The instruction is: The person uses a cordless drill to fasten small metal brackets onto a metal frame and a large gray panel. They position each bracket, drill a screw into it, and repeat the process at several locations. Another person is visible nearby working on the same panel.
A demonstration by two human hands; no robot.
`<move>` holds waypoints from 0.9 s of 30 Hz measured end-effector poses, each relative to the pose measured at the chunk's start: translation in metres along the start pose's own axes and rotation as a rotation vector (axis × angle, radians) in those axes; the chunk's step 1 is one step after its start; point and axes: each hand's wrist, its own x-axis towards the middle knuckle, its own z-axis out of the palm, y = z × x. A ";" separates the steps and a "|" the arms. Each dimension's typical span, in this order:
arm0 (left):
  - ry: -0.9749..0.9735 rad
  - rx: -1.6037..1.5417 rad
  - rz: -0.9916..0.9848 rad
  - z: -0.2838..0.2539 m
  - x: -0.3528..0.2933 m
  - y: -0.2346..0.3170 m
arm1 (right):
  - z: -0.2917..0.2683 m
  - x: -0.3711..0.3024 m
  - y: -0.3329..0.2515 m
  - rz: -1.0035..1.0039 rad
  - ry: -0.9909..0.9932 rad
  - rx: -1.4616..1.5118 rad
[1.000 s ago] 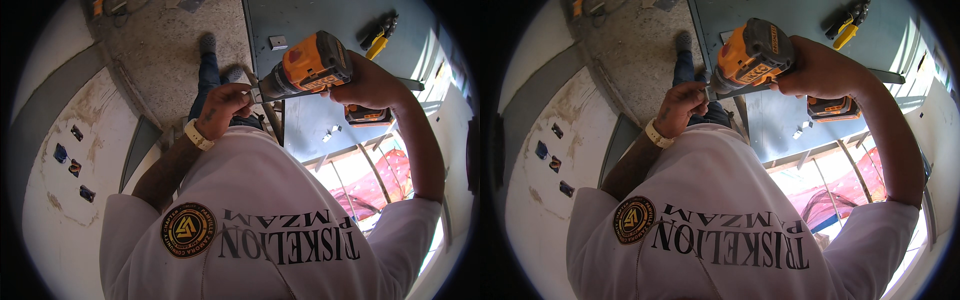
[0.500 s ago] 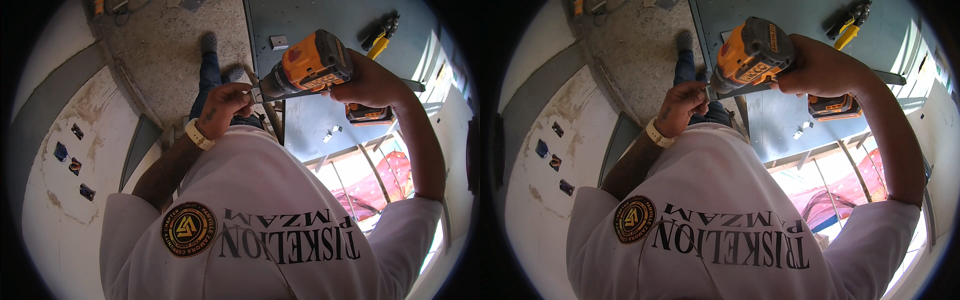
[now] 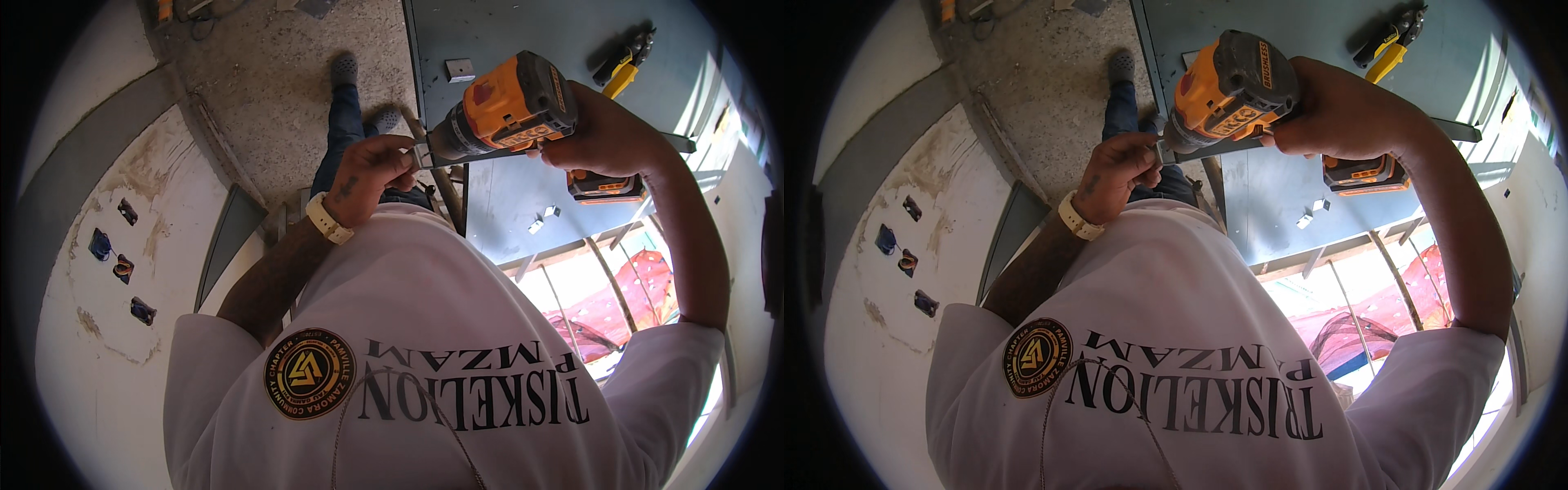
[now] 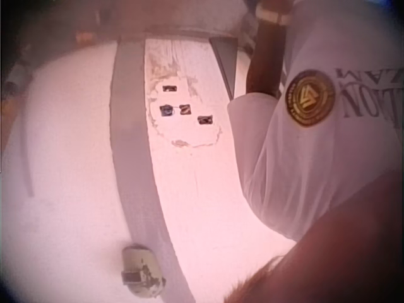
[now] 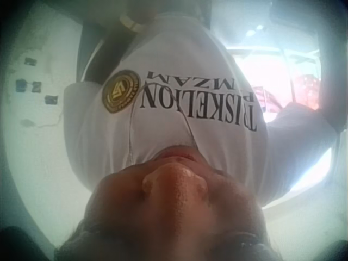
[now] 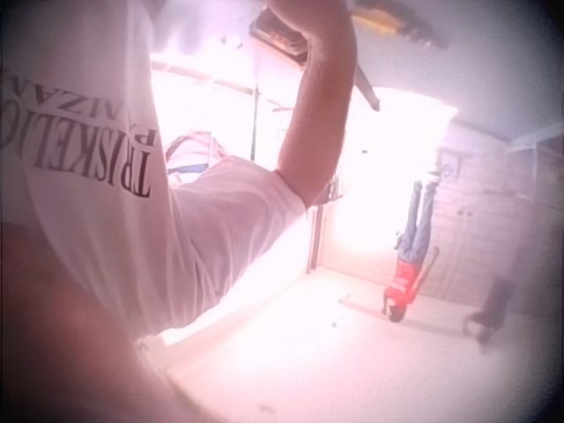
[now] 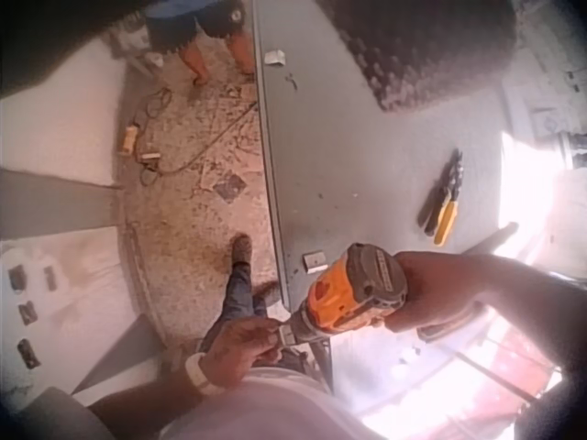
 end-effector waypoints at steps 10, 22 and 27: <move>0.000 0.015 0.015 -0.001 0.001 -0.002 | 0.002 0.000 -0.002 -0.038 -0.004 0.023; -0.012 0.004 0.030 -0.003 0.002 -0.006 | 0.002 0.002 -0.002 -0.020 0.009 -0.035; 0.005 0.000 0.019 -0.002 0.002 -0.006 | 0.002 0.003 0.003 -0.068 0.014 -0.034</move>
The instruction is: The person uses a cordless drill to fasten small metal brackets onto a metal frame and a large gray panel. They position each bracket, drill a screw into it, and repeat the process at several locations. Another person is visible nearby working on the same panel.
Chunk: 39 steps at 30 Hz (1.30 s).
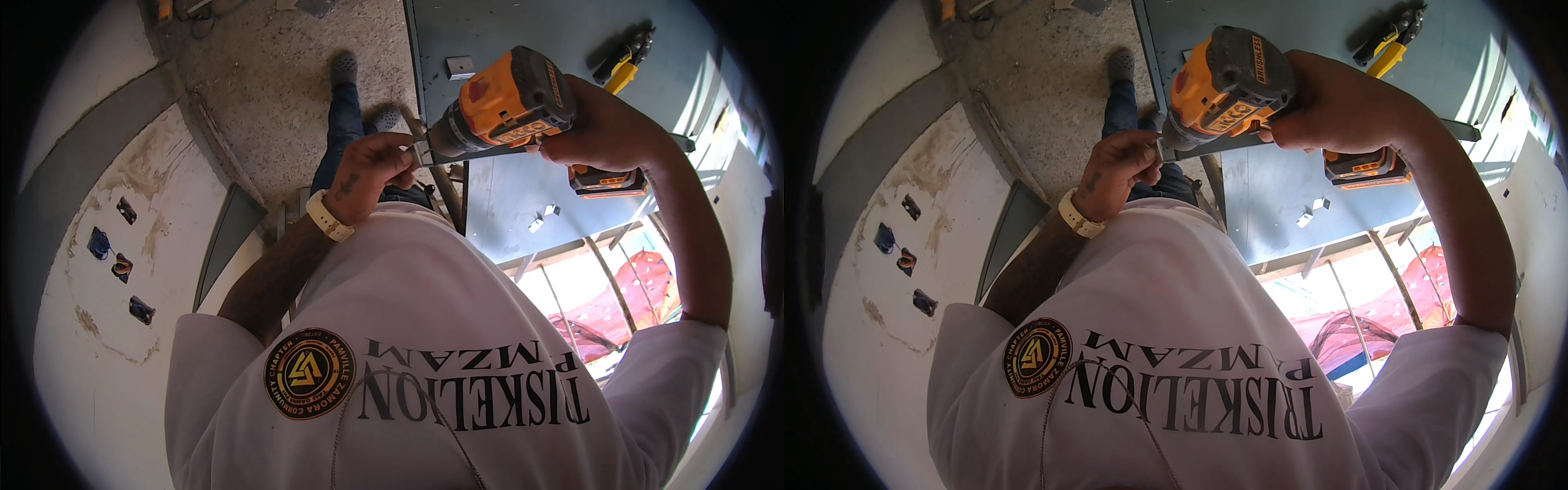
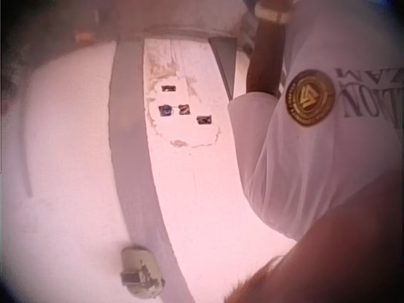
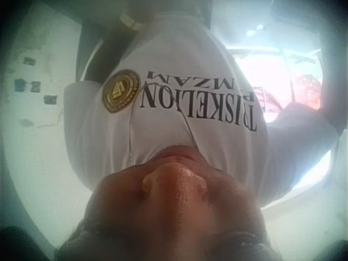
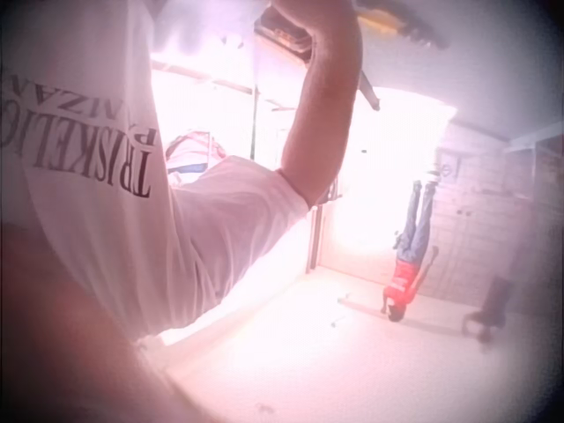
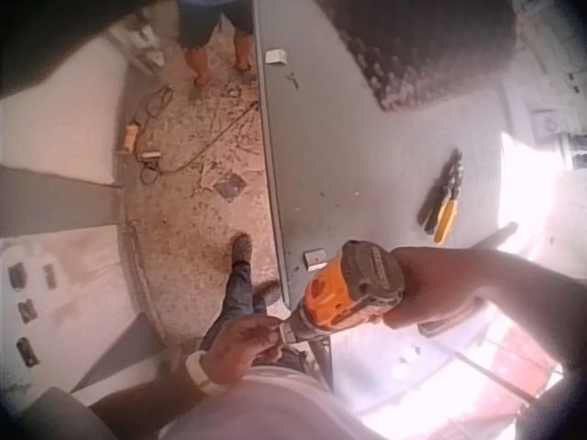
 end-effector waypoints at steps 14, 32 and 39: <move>-0.004 0.003 0.001 -0.001 0.000 0.001 | 0.002 -0.001 0.002 -0.023 0.021 0.015; -0.006 0.027 0.015 -0.001 0.001 0.001 | 0.004 -0.003 0.000 0.015 0.024 0.008; -0.019 0.004 0.025 -0.003 0.002 -0.001 | 0.001 -0.001 -0.004 0.032 -0.018 0.007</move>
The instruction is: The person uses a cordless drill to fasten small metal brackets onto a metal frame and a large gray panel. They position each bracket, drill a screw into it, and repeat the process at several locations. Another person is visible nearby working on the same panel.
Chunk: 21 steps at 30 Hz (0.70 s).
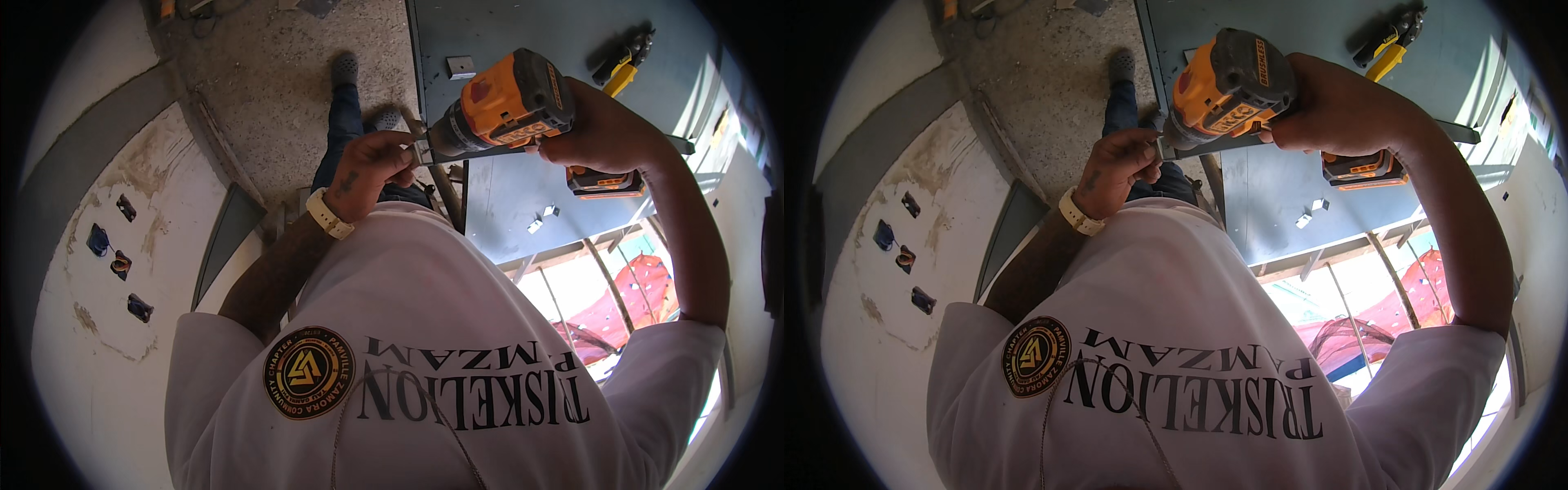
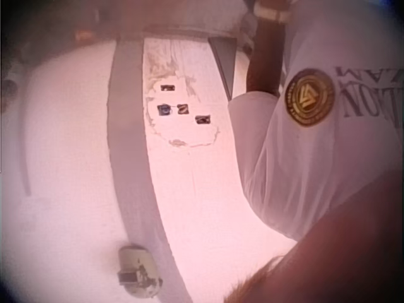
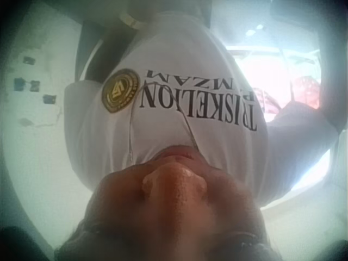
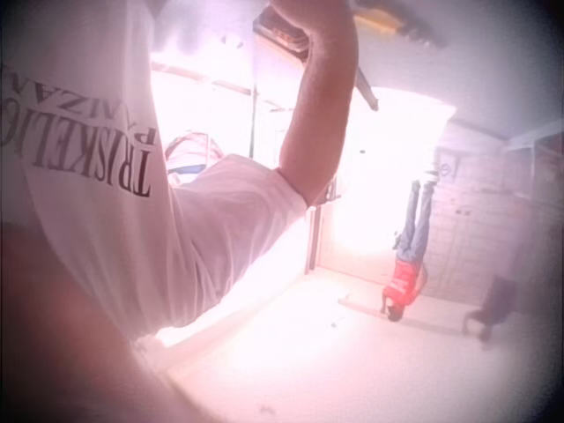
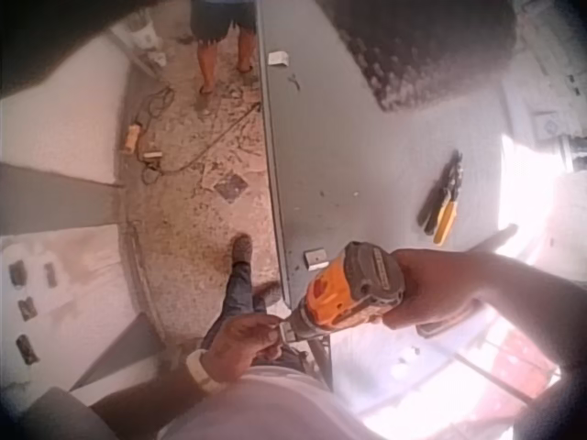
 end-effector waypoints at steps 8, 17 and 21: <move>0.012 0.012 0.001 0.004 -0.001 0.001 | 0.002 -0.002 0.001 -0.020 0.037 -0.019; 0.007 -0.005 0.002 0.003 0.000 -0.001 | 0.001 0.000 0.002 -0.033 0.011 0.017; 0.007 -0.017 -0.004 0.003 0.000 -0.002 | 0.000 0.000 -0.001 -0.003 0.021 -0.011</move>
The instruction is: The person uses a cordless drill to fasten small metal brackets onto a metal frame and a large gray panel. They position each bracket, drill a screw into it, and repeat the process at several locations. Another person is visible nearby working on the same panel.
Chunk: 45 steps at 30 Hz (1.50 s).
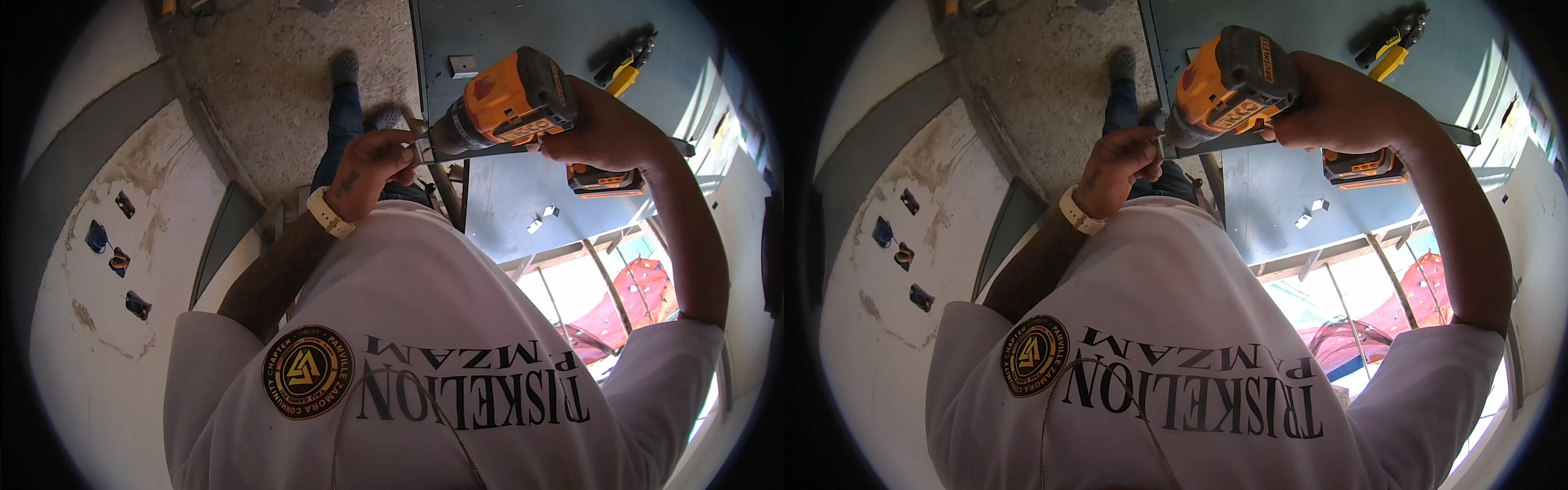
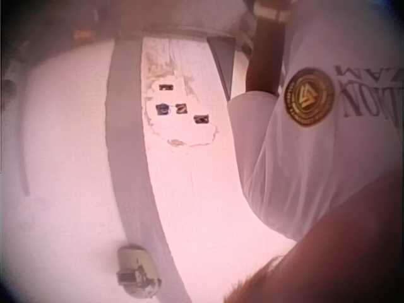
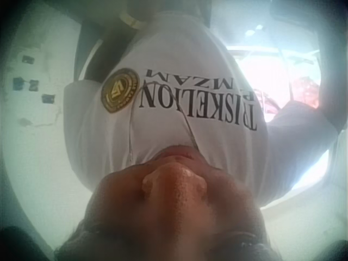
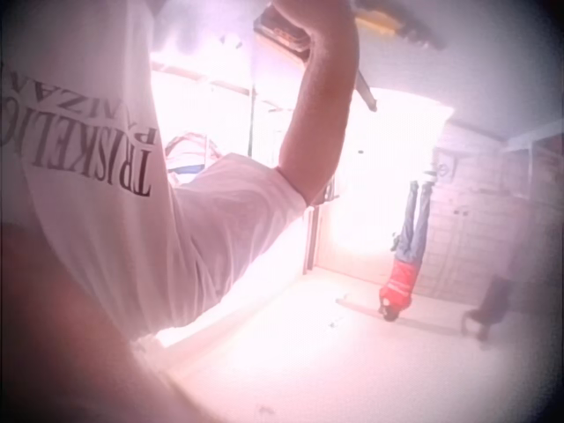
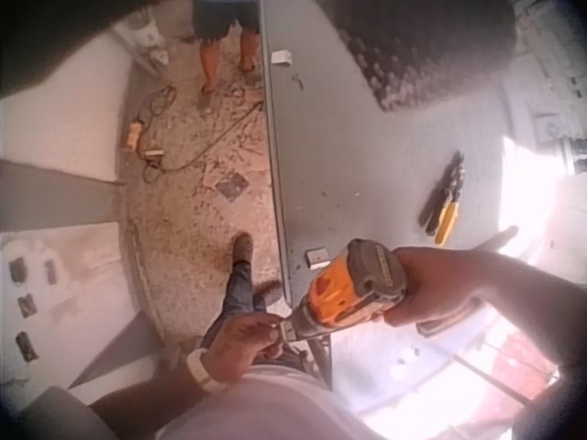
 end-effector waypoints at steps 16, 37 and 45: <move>0.003 0.001 0.004 0.002 -0.001 -0.001 | 0.000 0.002 0.010 -0.048 0.015 0.023; 0.012 0.018 0.005 0.003 0.000 0.000 | 0.000 0.000 0.005 -0.018 0.015 -0.018; 0.007 0.013 0.012 0.003 -0.001 0.000 | 0.000 0.001 0.007 -0.037 0.013 -0.025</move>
